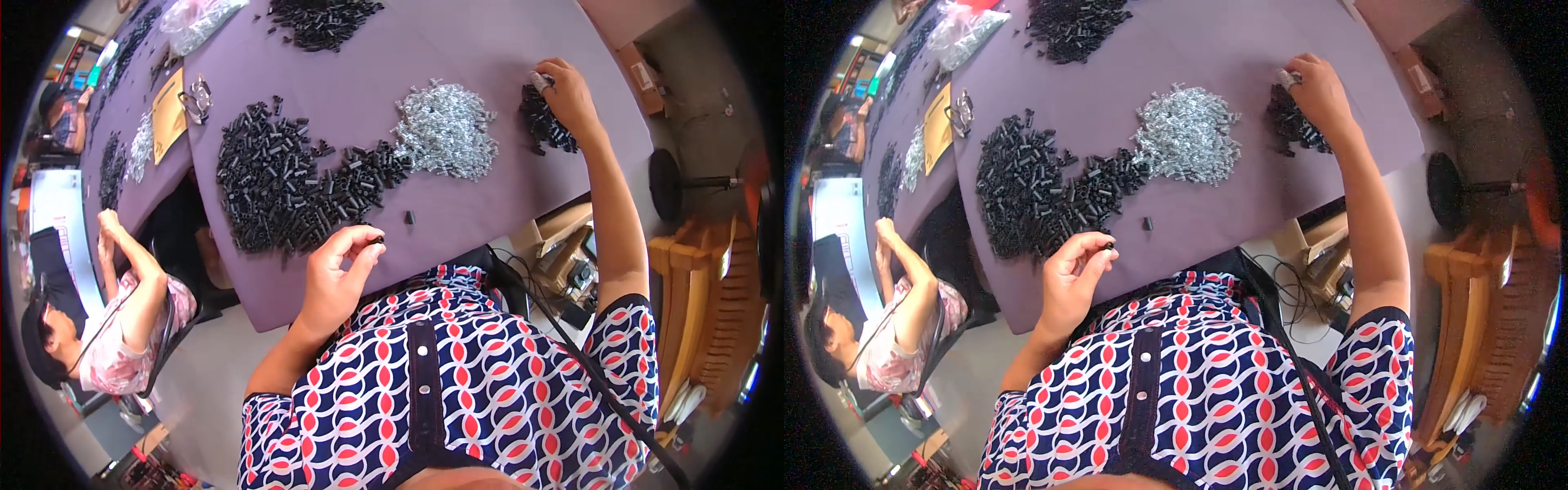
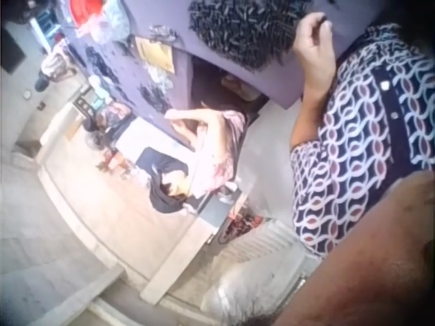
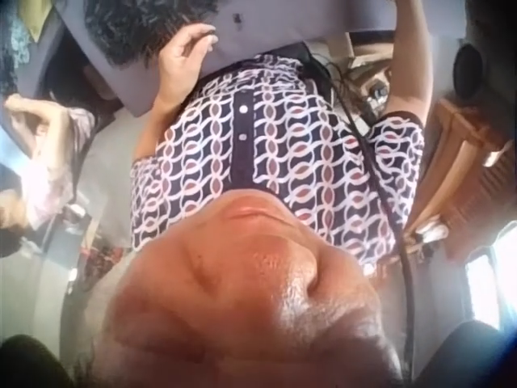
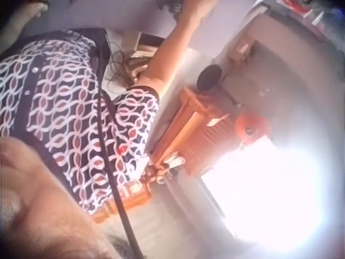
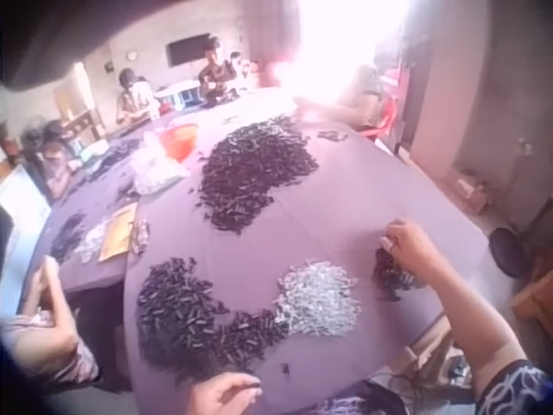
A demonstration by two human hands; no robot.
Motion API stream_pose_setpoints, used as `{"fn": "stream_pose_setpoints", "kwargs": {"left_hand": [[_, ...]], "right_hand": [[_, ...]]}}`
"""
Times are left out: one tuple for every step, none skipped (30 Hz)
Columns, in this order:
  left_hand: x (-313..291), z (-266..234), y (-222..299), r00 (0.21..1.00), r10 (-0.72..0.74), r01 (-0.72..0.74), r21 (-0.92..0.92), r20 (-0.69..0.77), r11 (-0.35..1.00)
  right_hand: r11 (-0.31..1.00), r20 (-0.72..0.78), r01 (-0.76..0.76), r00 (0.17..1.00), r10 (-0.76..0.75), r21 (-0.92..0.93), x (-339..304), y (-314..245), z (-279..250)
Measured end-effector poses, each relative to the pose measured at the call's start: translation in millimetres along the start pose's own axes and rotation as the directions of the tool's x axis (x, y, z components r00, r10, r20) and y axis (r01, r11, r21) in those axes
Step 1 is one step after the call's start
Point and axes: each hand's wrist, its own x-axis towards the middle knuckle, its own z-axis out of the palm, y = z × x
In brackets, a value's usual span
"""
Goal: Manually assembling small black plastic parts and silver screws on a workshop table.
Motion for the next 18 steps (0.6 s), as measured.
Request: {"fn": "stream_pose_setpoints", "kwargs": {"left_hand": [[1, 3, -1, 0.999, 0.032, -0.032, 0.022, 0.004, 0.999], [1, 5, -2, 0.998, 0.063, -0.063, 0.043, 0.007, 0.997], [1, 6, -2, 0.998, 0.062, -0.062, 0.02, 0.009, 0.998], [1, 6, -2, 0.998, 0.062, -0.062, 0.018, 0.01, 0.998], [1, 5, -2, 0.998, 0.049, -0.05, 0.017, 0.026, 0.999], [1, 4, -2, 0.998, 0.036, -0.037, 0.017, 0.044, 0.999], [1, 4, -3, 0.999, 0.032, -0.033, 0.017, 0.041, 0.999], [0, 3, -4, 0.999, 0.034, -0.034, 0.023, 0.028, 0.999], [0, 3, -4, 0.999, 0.036, -0.036, 0.027, 0.021, 0.999], [0, 1, -5, 0.999, 0.034, -0.034, 0.019, 0.008, 0.999], [-1, 1, -3, 1.0, 0.028, -0.028, 0.006, 0.003, 1.0], [-1, 0, 0, 1.0, 0.022, -0.022, -0.005, -0.009, 1.0], [-2, -2, -4, 0.999, 0.031, -0.031, -0.023, -0.011, 0.999], [-2, -2, -5, 1.0, 0.024, -0.025, -0.051, -0.012, 0.998], [-4, -3, -7, 1.0, 0.016, -0.017, -0.082, -0.016, 0.997], [-5, -5, -7, 1.0, 0.011, -0.011, -0.066, 0.008, 0.998], [-5, -4, -7, 1.0, -0.006, 0.007, -0.085, 0.009, 0.996], [-6, -3, -7, 1.0, -0.021, 0.022, -0.104, 0.008, 0.994]], "right_hand": [[0.997, -0.093, 0.056, 0.994, -0.051, 0.058, -6, -4, -5], [0.997, -0.096, 0.051, 0.994, -0.046, 0.049, -14, -8, -11], [0.996, -0.138, 0.023, 0.99, -0.012, 0.083, -25, -15, -17], [0.992, -0.175, -0.001, 0.984, 0.023, 0.122, -37, -24, -21], [0.991, -0.162, -0.015, 0.986, 0.037, 0.135, -49, -35, -23], [0.995, -0.175, 0.051, 0.984, -0.034, 0.089, -62, -47, -24], [0.992, -0.183, 0.118, 0.977, -0.108, 0.045, -73, -57, -24], [0.99, -0.165, 0.138, 0.977, -0.132, 0.025, -82, -63, -21], [0.991, -0.139, 0.127, 0.983, -0.12, 0.04, -91, -70, -22], [0.991, -0.111, 0.117, 0.988, -0.11, 0.06, -99, -78, -21], [0.988, -0.097, 0.117, 0.99, -0.107, 0.103, -107, -86, -20], [0.977, -0.113, 0.168, 0.982, -0.154, 0.128, -111, -98, -19], [0.965, -0.129, 0.216, 0.972, -0.198, 0.151, -114, -110, -19], [0.942, -0.133, 0.279, 0.957, -0.257, 0.185, -114, -121, -18], [0.914, -0.089, 0.328, 0.945, -0.316, 0.237, -114, -134, -20], [0.883, -0.05, 0.368, 0.928, -0.37, 0.29, -112, -145, -22], [0.861, -0.006, 0.414, 0.902, -0.431, 0.297, -111, -154, -23], [0.845, 0.018, 0.423, 0.891, -0.453, 0.327, -107, -163, -22]]}}
